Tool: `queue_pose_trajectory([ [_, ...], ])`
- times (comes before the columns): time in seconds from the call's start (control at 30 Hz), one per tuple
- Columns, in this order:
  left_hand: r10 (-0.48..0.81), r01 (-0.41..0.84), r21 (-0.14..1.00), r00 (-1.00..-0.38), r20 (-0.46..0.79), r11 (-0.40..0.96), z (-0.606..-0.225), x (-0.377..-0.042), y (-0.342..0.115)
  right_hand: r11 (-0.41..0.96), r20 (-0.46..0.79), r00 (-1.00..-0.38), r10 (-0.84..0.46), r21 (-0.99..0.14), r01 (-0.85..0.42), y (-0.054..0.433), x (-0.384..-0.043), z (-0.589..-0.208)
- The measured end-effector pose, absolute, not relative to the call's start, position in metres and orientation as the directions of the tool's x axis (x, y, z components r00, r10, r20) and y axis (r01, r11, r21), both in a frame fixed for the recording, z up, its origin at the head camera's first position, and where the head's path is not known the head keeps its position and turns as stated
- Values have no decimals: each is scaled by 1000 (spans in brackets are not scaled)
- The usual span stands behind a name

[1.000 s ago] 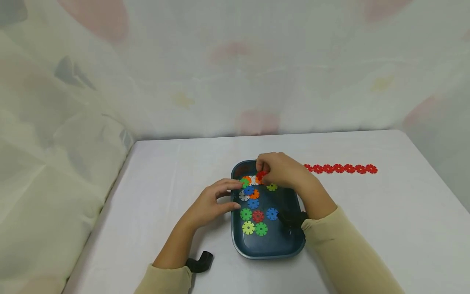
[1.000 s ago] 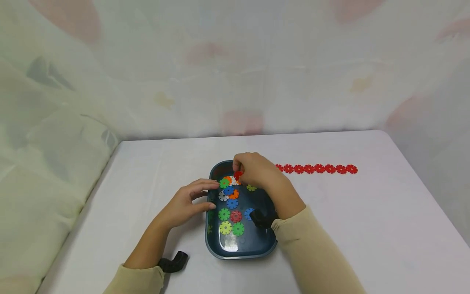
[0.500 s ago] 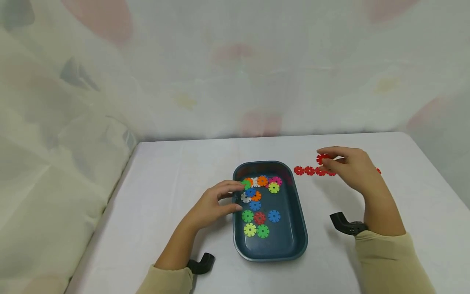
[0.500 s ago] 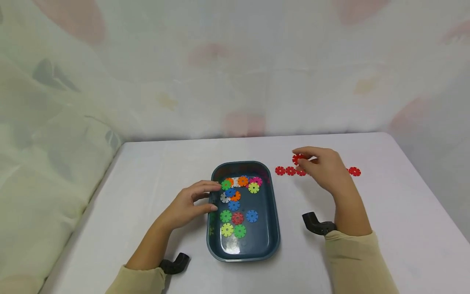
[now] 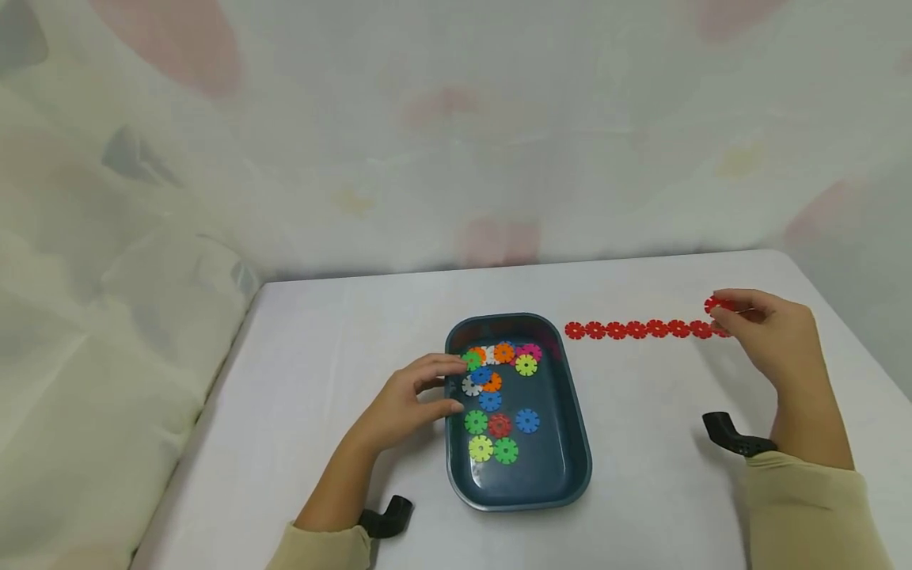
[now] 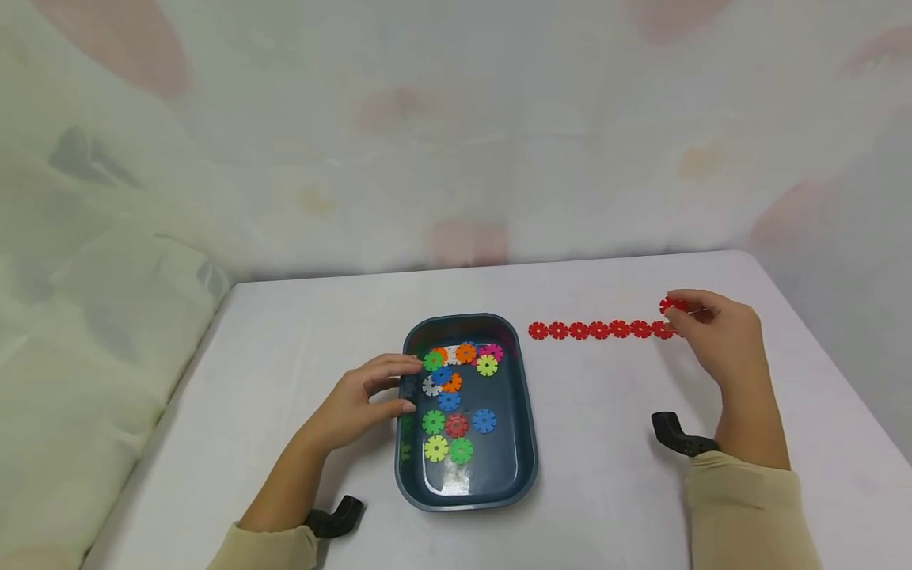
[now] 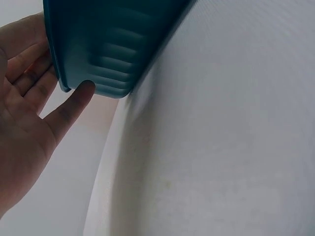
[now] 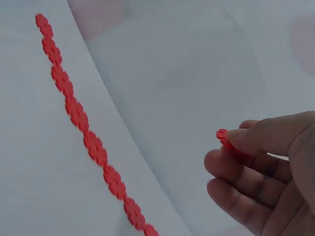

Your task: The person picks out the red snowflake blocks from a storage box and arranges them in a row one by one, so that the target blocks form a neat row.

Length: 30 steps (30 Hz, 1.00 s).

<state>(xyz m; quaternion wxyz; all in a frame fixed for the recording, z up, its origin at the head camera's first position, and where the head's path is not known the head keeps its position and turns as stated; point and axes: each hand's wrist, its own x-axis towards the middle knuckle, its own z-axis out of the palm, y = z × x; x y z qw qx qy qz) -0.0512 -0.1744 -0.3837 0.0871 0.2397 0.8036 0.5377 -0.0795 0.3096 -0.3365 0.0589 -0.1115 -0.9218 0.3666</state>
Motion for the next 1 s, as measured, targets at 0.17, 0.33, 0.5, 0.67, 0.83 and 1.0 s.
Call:
queue_pose_trajectory([
  [0.17, 474, 288, 904, -873, 113, 315, -384, -50, -175, 508, -25, -939, 344, -835, 209, 329, -82, -347],
  [0.33, 470, 286, 904, -875, 112, 318, -384, -50, -175, 228, -157, -878, 452, -931, 284, 345, -85, -359],
  [0.5, 467, 280, 907, -877, 109, 314, -384, -50, -174, 22, -282, -804, 524, -939, 344, 354, -86, -368],
  [0.67, 461, 274, 907, -881, 104, 321, -383, -50, -174, -54, -328, -773, 542, -932, 358, 358, -88, -373],
  [0.83, 462, 273, 908, -881, 102, 319, -383, -50, -174, -73, -372, -750, 547, -914, 400, 361, -88, -378],
  [1.0, 462, 267, 910, -882, 97, 318, -383, -50, -173, -24, -385, -731, 563, -892, 451, 365, -87, -382],
])
